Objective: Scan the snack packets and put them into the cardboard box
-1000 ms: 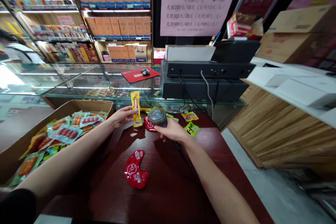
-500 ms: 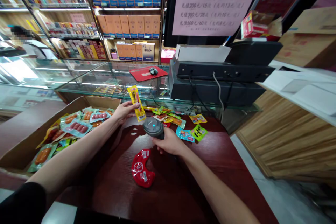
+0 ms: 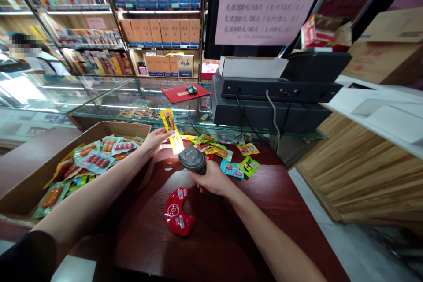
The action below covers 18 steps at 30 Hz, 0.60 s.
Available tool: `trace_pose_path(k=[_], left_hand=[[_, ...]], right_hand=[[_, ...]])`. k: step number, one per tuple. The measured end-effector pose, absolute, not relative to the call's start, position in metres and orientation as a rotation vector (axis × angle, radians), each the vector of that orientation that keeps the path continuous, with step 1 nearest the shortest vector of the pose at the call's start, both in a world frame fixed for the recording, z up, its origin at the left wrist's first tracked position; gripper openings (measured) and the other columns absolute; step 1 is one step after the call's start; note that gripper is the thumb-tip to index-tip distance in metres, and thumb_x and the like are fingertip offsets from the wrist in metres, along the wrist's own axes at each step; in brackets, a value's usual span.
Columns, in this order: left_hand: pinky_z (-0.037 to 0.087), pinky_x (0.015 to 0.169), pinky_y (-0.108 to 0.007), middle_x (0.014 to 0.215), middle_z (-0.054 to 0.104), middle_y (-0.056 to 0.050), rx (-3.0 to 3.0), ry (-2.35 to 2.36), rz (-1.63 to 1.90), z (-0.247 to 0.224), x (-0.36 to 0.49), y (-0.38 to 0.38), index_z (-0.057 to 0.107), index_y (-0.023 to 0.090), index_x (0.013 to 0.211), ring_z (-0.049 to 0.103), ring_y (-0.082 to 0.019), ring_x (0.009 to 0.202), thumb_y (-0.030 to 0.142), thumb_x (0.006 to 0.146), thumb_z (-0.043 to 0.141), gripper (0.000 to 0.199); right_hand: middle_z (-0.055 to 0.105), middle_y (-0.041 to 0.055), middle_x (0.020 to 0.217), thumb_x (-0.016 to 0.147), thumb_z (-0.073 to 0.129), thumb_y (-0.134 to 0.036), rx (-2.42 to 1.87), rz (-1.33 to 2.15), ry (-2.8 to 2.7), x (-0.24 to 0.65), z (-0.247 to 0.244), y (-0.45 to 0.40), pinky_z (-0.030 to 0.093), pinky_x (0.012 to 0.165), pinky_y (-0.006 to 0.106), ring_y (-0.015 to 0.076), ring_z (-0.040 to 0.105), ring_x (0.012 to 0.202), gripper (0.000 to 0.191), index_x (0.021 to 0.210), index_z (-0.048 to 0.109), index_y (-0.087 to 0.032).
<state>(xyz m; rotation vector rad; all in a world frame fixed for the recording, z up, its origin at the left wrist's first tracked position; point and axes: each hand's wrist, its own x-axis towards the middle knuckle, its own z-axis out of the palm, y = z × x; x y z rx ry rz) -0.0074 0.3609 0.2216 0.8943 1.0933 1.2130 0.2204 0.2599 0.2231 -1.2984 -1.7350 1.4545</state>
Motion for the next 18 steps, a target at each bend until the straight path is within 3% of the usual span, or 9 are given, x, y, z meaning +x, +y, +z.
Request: trace_pose_path(k=[9, 18], left_hand=[[0.056, 0.071, -0.037, 0.093, 0.071, -0.011, 0.875, 1.108, 1.226, 0.223, -0.005, 0.361, 0.065, 0.013, 0.092, 0.068, -0.022, 0.078, 0.034, 0.051, 0.086, 0.051], [0.055, 0.056, -0.027, 0.086, 0.07, -0.007, 0.916, 1.195, 1.334, 0.255, -0.043, 0.346, 0.06, 0.014, 0.088, 0.068, -0.017, 0.069, 0.032, 0.052, 0.087, 0.047]], right_hand=[[0.059, -0.0042, 0.051, 0.077, 0.066, -0.033, -1.301, 1.447, -1.775, 0.221, 0.229, 0.261, 0.043, 0.04, 0.023, 0.0124, 0.055, 0.039, 0.022, 0.085, 0.051, -0.02], [0.061, -0.0018, 0.052, 0.078, 0.064, -0.038, -1.313, 1.404, -1.859, 0.221, 0.239, 0.256, 0.044, 0.041, 0.023, 0.0131, 0.058, 0.041, 0.022, 0.077, 0.051, -0.02]])
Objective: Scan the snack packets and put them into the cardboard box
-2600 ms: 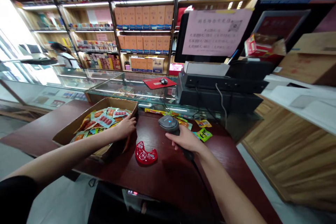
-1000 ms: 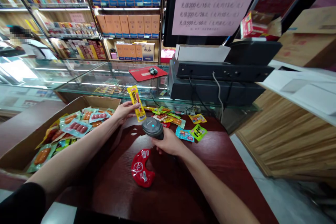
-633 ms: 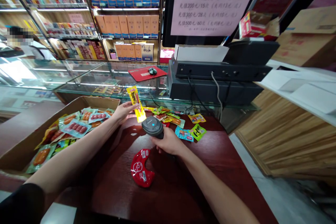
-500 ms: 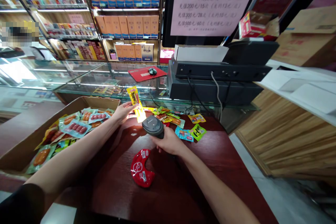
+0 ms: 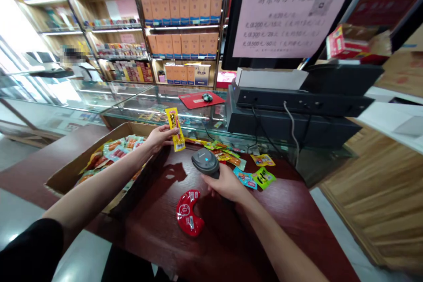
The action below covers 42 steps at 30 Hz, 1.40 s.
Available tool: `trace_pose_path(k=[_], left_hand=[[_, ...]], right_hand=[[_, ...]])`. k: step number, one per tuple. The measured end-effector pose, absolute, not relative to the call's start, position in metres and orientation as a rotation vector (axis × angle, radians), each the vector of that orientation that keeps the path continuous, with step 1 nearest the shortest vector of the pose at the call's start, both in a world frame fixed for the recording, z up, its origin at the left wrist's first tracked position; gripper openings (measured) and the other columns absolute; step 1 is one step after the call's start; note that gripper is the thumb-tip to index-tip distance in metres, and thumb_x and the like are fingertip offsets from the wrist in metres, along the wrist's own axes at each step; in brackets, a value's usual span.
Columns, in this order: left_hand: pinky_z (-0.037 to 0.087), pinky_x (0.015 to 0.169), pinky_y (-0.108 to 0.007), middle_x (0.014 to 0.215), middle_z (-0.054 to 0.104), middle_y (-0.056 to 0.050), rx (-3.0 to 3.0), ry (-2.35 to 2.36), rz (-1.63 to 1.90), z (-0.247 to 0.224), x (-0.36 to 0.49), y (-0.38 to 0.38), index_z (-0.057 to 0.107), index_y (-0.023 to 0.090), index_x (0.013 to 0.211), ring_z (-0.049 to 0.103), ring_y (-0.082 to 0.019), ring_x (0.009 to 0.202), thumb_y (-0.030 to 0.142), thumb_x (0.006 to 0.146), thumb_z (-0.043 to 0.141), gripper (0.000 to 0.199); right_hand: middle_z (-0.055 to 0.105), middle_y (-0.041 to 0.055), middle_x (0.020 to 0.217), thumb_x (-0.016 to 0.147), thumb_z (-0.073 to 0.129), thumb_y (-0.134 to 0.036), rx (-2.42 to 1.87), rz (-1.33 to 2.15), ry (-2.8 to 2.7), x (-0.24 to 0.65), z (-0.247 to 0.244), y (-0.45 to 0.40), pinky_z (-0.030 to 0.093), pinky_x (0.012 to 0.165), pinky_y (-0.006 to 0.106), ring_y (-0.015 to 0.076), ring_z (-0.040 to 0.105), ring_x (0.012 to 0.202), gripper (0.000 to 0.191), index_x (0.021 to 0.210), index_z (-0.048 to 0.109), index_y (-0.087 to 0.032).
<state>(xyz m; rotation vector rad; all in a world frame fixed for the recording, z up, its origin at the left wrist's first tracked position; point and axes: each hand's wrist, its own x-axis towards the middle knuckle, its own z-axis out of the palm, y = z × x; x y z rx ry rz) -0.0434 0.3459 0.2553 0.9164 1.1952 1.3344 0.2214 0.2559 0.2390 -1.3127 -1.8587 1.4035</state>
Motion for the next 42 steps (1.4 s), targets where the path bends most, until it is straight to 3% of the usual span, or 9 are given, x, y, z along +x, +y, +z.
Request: trace_pose_path(k=[5, 16, 25, 29, 36, 39, 42], left_hand=[[0.052, 0.05, -0.024, 0.068, 0.066, -0.003, 0.885, 1.387, 1.355, 0.274, -0.115, 0.318, 0.061, 0.015, 0.086, 0.063, -0.013, 0.055, 0.033, 0.052, 0.087, 0.047], [0.058, 0.059, -0.028, 0.085, 0.069, -0.009, 0.828, 1.548, 1.484, 0.291, -0.211, 0.257, 0.068, 0.013, 0.089, 0.066, -0.017, 0.07, 0.038, 0.049, 0.088, 0.051], [0.059, 0.058, -0.029, 0.092, 0.068, -0.011, 1.012, 1.417, 1.336, 0.282, -0.126, 0.293, 0.069, 0.013, 0.088, 0.066, -0.018, 0.076, 0.041, 0.052, 0.086, 0.049], [0.057, 0.052, -0.027, 0.084, 0.067, -0.009, 1.075, 1.379, 1.215, 0.275, -0.067, 0.318, 0.069, 0.013, 0.089, 0.065, -0.018, 0.072, 0.042, 0.051, 0.086, 0.05], [0.056, 0.056, -0.031, 0.079, 0.067, -0.007, 1.205, 1.305, 1.04, 0.24, 0.005, 0.373, 0.069, 0.015, 0.086, 0.063, -0.018, 0.069, 0.04, 0.054, 0.084, 0.043], [0.054, 0.063, -0.031, 0.078, 0.067, -0.006, 1.511, 1.439, 0.903, 0.218, 0.02, 0.393, 0.071, 0.018, 0.086, 0.063, -0.02, 0.07, 0.033, 0.061, 0.08, 0.031], [0.049, 0.08, -0.031, 0.085, 0.067, -0.01, 2.015, 1.561, 0.846, 0.198, 0.026, 0.403, 0.073, 0.021, 0.085, 0.063, -0.025, 0.088, 0.023, 0.069, 0.072, 0.016]], right_hand=[[0.061, -0.0011, 0.054, 0.078, 0.063, -0.043, -1.311, 1.381, -1.89, 0.22, 0.239, 0.253, 0.044, 0.039, 0.023, 0.0138, 0.059, 0.042, 0.027, 0.077, 0.049, -0.019], [0.061, 0.0002, 0.057, 0.075, 0.062, -0.052, -1.291, 1.336, -1.916, 0.221, 0.24, 0.255, 0.046, 0.041, 0.024, 0.0139, 0.059, 0.043, 0.037, 0.079, 0.052, -0.017], [0.061, -0.0003, 0.053, 0.074, 0.065, -0.051, -1.269, 1.261, -1.869, 0.246, 0.261, 0.265, 0.045, 0.044, 0.024, 0.0138, 0.059, 0.042, 0.036, 0.075, 0.054, -0.017], [0.061, 0.0004, 0.052, 0.076, 0.065, -0.049, -1.285, 1.237, -1.8, 0.267, 0.265, 0.273, 0.044, 0.044, 0.024, 0.0134, 0.058, 0.042, 0.034, 0.073, 0.057, -0.016], [0.06, 0.0, 0.052, 0.076, 0.066, -0.047, -1.322, 1.232, -1.661, 0.291, 0.276, 0.278, 0.046, 0.042, 0.024, 0.0132, 0.056, 0.041, 0.033, 0.074, 0.057, -0.016], [0.06, 0.0009, 0.052, 0.077, 0.065, -0.046, -1.326, 1.227, -1.674, 0.296, 0.278, 0.278, 0.047, 0.042, 0.024, 0.0132, 0.057, 0.042, 0.032, 0.074, 0.058, -0.015], [0.061, 0.0011, 0.054, 0.079, 0.064, -0.043, -1.326, 1.242, -1.662, 0.3, 0.278, 0.278, 0.047, 0.042, 0.023, 0.0131, 0.059, 0.043, 0.028, 0.078, 0.059, -0.015]])
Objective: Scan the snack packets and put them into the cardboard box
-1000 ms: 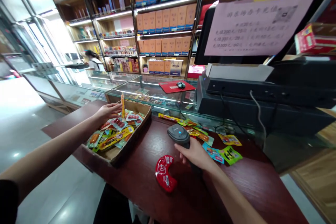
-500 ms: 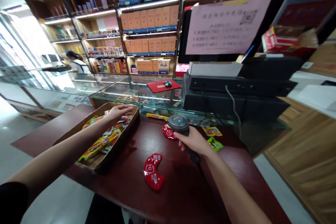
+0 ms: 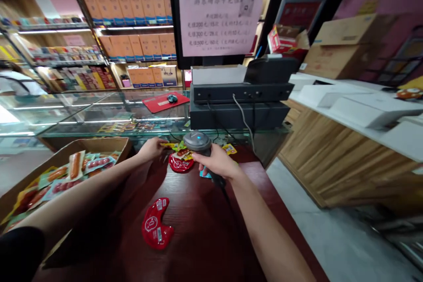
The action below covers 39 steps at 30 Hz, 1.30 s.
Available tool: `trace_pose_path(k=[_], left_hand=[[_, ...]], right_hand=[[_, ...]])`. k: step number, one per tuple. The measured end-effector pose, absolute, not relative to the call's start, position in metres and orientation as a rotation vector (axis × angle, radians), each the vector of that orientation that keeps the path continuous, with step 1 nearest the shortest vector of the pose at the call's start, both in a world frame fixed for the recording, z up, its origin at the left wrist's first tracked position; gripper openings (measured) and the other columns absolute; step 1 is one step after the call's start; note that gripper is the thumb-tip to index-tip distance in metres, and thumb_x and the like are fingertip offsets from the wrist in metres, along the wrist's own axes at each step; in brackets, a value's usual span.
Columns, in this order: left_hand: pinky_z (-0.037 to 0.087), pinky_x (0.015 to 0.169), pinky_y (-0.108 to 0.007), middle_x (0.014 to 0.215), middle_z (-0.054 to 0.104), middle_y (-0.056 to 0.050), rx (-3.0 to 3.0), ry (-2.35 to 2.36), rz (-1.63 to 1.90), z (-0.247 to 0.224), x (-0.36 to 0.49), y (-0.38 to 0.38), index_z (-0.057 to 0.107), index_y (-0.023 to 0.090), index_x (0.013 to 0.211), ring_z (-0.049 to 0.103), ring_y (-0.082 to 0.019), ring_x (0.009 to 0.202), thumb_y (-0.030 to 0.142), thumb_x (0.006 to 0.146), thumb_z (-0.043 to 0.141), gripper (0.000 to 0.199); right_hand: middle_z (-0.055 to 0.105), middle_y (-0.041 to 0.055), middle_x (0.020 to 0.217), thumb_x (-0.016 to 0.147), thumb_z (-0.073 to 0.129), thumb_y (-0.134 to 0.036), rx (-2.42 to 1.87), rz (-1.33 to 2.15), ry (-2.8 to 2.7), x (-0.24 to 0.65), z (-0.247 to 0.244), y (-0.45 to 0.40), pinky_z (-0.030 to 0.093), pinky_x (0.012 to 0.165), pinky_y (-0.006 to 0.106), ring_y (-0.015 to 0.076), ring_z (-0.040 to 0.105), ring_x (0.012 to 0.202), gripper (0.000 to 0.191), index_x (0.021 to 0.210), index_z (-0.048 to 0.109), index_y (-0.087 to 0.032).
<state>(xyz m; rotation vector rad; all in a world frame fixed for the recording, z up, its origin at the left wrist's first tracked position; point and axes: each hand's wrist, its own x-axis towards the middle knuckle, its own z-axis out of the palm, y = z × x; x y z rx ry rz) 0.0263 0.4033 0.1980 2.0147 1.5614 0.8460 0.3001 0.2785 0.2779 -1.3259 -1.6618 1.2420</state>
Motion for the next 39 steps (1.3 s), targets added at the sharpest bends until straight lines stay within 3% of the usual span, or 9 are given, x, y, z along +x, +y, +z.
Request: trace_pose_path(k=[4, 9, 15, 18, 21, 27, 32, 39], left_hand=[[0.045, 0.086, -0.035, 0.09, 0.065, -0.015, 2.471, 1.715, 0.542, 0.186, 0.031, 0.408, 0.069, 0.017, 0.09, 0.056, -0.03, 0.104, 0.021, 0.081, 0.056, 0.017], [0.047, 0.077, -0.036, 0.094, 0.062, -0.017, 2.847, 1.78, 0.016, 0.187, 0.037, 0.41, 0.065, 0.011, 0.095, 0.058, -0.03, 0.098, 0.015, 0.088, 0.039, 0.028], [0.047, 0.068, -0.033, 0.102, 0.062, -0.017, 2.837, 1.803, -0.126, 0.198, 0.032, 0.405, 0.067, 0.01, 0.093, 0.064, -0.027, 0.088, 0.01, 0.087, 0.036, 0.032], [0.047, 0.069, -0.034, 0.101, 0.065, -0.018, 2.674, 1.854, 0.011, 0.216, 0.024, 0.398, 0.069, 0.012, 0.093, 0.065, -0.028, 0.086, 0.017, 0.086, 0.044, 0.027], [0.048, 0.072, -0.032, 0.087, 0.071, -0.012, 2.352, 1.735, 0.383, 0.236, 0.02, 0.394, 0.072, 0.017, 0.093, 0.066, -0.028, 0.086, 0.033, 0.08, 0.059, 0.024], [0.052, 0.071, -0.03, 0.093, 0.073, -0.008, 1.435, 1.04, 1.008, 0.236, 0.037, 0.391, 0.069, 0.015, 0.096, 0.067, -0.022, 0.083, 0.047, 0.062, 0.076, 0.048], [0.054, 0.062, -0.03, 0.086, 0.072, -0.007, 1.127, 0.99, 1.01, 0.218, 0.043, 0.388, 0.068, 0.014, 0.092, 0.066, -0.018, 0.072, 0.042, 0.053, 0.084, 0.051], [0.054, 0.059, -0.028, 0.086, 0.071, -0.006, 1.15, 0.971, 0.988, 0.218, 0.038, 0.384, 0.069, 0.015, 0.093, 0.066, -0.017, 0.072, 0.042, 0.055, 0.083, 0.048]], right_hand=[[0.06, 0.0001, 0.055, 0.079, 0.064, -0.038, -1.325, 1.311, -1.605, 0.302, 0.277, 0.279, 0.047, 0.042, 0.023, 0.0125, 0.058, 0.043, 0.024, 0.082, 0.059, -0.015], [0.059, -0.0007, 0.053, 0.08, 0.065, -0.034, -1.343, 1.318, -1.599, 0.302, 0.284, 0.277, 0.047, 0.043, 0.024, 0.0121, 0.057, 0.043, 0.02, 0.081, 0.059, -0.015], [0.059, -0.0002, 0.052, 0.079, 0.064, -0.034, -1.306, 1.305, -1.583, 0.308, 0.286, 0.277, 0.047, 0.042, 0.024, 0.013, 0.057, 0.043, 0.019, 0.08, 0.059, -0.015], [0.059, 0.0, 0.052, 0.079, 0.064, -0.036, -1.279, 1.288, -1.545, 0.308, 0.283, 0.278, 0.047, 0.042, 0.025, 0.0136, 0.058, 0.043, 0.022, 0.081, 0.058, -0.015], [0.059, 0.0, 0.052, 0.079, 0.065, -0.038, -1.273, 1.26, -1.517, 0.3, 0.282, 0.28, 0.046, 0.04, 0.024, 0.0134, 0.058, 0.042, 0.023, 0.075, 0.057, -0.016], [0.059, -0.0011, 0.05, 0.079, 0.064, -0.034, -1.261, 1.306, -1.433, 0.254, 0.289, 0.285, 0.045, 0.038, 0.021, 0.0114, 0.056, 0.038, 0.02, 0.073, 0.058, -0.016], [0.059, -0.0023, 0.049, 0.078, 0.064, -0.034, -1.253, 1.283, -1.424, 0.231, 0.289, 0.291, 0.043, 0.038, 0.02, 0.0106, 0.055, 0.037, 0.019, 0.076, 0.058, -0.016], [0.059, -0.0007, 0.049, 0.078, 0.064, -0.036, -1.307, 1.236, -1.486, 0.232, 0.29, 0.29, 0.043, 0.04, 0.02, 0.0111, 0.056, 0.038, 0.024, 0.069, 0.056, -0.015]])
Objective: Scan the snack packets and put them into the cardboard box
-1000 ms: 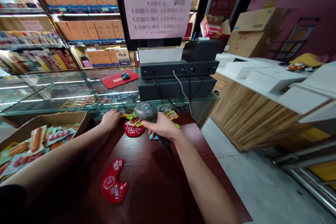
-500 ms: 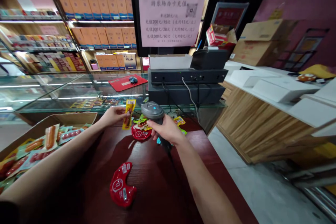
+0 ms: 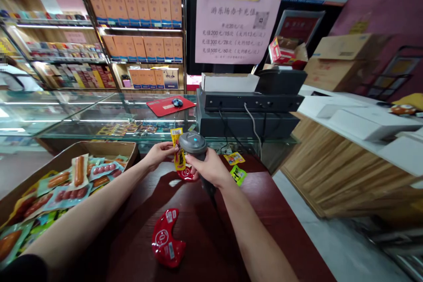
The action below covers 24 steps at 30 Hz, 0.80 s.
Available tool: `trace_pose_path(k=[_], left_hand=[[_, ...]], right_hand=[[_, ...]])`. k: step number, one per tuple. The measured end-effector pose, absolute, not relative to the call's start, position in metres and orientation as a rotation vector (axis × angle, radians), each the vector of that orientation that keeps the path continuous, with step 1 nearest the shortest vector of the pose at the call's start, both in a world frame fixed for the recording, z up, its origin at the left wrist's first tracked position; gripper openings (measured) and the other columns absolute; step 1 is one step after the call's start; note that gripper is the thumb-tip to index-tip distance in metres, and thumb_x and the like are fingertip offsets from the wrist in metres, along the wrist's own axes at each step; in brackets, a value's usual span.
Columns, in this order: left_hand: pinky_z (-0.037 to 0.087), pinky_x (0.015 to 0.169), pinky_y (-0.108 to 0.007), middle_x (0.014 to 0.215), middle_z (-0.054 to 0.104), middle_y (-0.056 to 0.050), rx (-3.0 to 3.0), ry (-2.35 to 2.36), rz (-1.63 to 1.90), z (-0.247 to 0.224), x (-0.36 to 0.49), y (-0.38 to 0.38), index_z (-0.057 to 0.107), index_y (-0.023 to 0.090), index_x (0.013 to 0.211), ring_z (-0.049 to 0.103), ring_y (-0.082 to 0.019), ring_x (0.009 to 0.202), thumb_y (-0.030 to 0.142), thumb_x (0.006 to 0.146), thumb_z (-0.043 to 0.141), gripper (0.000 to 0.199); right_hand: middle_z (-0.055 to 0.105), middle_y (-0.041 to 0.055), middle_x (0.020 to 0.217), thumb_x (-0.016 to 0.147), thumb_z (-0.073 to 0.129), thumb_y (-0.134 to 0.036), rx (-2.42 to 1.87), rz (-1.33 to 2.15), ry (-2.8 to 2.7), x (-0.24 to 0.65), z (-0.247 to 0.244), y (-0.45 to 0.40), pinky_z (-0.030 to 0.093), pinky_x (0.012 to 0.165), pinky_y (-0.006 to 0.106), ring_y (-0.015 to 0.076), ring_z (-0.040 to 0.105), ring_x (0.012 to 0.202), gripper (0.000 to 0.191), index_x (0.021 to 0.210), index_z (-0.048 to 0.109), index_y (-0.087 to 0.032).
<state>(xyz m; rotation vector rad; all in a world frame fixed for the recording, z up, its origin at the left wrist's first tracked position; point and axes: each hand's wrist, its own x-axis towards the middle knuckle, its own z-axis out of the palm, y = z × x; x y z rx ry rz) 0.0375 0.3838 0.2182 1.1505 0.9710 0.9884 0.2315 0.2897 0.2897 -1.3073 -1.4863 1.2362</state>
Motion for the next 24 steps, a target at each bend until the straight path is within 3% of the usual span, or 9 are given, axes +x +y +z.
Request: trace_pose_path(k=[24], left_hand=[[0.05, 0.059, -0.026, 0.091, 0.073, -0.008, 1.24, 0.97, 0.939, 0.2198, 0.0351, 0.3805, 0.07, 0.015, 0.094, 0.066, -0.018, 0.074, 0.047, 0.056, 0.081, 0.05]], right_hand=[[0.059, 0.0005, 0.048, 0.076, 0.065, -0.039, -1.276, 1.231, -1.491, 0.2298, 0.2937, 0.2845, 0.043, 0.042, 0.023, 0.012, 0.056, 0.039, 0.027, 0.065, 0.056, -0.016]])
